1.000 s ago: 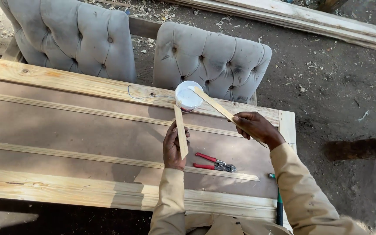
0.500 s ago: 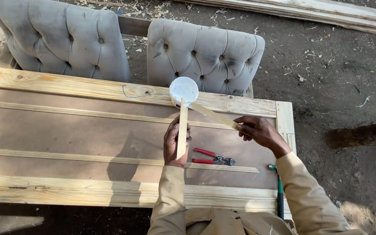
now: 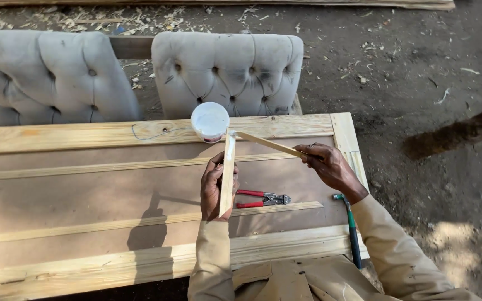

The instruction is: The person fits thin wooden molding strips into the recessed panel of a wooden door frame lying on the ground, trims and positions the strips, applies glue from a white container using a stick, and nails the strips in place with a hammer while pulling nails with pincers.

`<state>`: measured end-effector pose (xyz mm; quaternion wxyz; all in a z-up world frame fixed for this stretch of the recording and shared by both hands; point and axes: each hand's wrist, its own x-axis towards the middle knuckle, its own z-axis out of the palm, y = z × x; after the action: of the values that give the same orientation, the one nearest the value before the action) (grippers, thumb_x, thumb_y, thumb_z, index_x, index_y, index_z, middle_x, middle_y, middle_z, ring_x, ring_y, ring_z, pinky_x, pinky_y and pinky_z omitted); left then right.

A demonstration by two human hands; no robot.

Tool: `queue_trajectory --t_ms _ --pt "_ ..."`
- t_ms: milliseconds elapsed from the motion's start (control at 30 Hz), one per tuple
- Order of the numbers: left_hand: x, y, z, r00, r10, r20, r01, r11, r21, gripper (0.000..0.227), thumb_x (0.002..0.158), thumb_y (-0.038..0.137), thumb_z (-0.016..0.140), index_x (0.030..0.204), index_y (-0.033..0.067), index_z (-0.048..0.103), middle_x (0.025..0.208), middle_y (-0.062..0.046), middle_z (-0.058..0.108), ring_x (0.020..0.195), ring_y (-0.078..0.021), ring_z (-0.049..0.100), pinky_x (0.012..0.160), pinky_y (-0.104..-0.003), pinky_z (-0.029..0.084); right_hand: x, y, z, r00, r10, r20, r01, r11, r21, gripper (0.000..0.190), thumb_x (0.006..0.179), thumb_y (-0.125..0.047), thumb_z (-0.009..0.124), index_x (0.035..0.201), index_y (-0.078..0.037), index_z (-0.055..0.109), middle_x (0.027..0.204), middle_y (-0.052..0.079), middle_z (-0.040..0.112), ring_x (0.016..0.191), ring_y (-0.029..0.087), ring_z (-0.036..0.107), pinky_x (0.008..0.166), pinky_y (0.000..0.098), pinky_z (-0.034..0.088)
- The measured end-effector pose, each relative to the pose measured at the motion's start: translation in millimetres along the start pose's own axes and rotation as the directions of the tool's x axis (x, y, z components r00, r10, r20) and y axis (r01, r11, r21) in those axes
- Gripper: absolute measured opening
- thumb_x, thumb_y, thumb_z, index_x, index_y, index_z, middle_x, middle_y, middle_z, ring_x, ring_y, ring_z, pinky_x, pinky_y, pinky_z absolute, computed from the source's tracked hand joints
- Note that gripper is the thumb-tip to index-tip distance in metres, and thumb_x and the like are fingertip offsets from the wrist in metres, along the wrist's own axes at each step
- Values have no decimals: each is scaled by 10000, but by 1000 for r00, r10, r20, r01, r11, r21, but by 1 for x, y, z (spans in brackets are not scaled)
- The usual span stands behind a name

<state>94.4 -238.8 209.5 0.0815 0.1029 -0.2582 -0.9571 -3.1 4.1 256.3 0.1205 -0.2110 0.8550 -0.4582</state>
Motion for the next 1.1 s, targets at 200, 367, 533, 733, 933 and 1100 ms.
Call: queue_trajectory --t_ms 200,367,533,733,933,1100 --pt "1 -4 6 1000 0 1 0 1000 29 377 820 161 487 1170 22 476 735 -183 514 545 -128 441 414 -190 352 -27 -5 1 997 -33 65 29 997 67 285 831 -84 577 1104 -37 641 714 174 619 666 228 611 633 359 503" --pt "7 -11 2 999 -41 8 41 999 -6 345 820 137 456 1150 43 482 735 -160 511 558 -119 450 429 -179 354 -48 14 3 999 -41 36 35 988 153 306 835 -48 562 1136 -29 611 734 190 618 690 244 610 628 360 485" --pt "5 -14 7 998 -56 -5 56 998 -17 342 792 139 463 1123 60 494 737 -153 528 564 -120 468 411 -175 345 -65 -4 2 999 -42 16 39 989 141 315 847 -39 546 1158 -40 597 751 203 619 698 265 600 610 383 461" --pt "6 -18 15 995 -70 -76 72 997 19 338 779 130 453 1106 67 511 754 -153 546 623 -122 508 453 -153 364 -88 -20 6 999 -44 -1 44 996 81 321 838 -49 557 1156 -70 599 753 198 618 671 263 592 581 389 440" --pt "13 -21 5 994 -106 -16 104 988 -118 258 800 144 481 1051 91 506 705 -145 482 518 -119 403 384 -171 318 -111 -25 14 987 -150 -51 151 988 14 355 822 -41 557 1155 -149 609 822 150 643 720 321 632 586 410 490" --pt "14 -28 11 994 -113 -5 112 987 -118 234 789 159 502 1013 91 523 676 -143 497 487 -125 413 387 -168 296 -113 -19 15 965 -188 -184 173 981 -94 286 827 -56 591 1085 -151 671 872 95 617 735 267 603 613 367 492"
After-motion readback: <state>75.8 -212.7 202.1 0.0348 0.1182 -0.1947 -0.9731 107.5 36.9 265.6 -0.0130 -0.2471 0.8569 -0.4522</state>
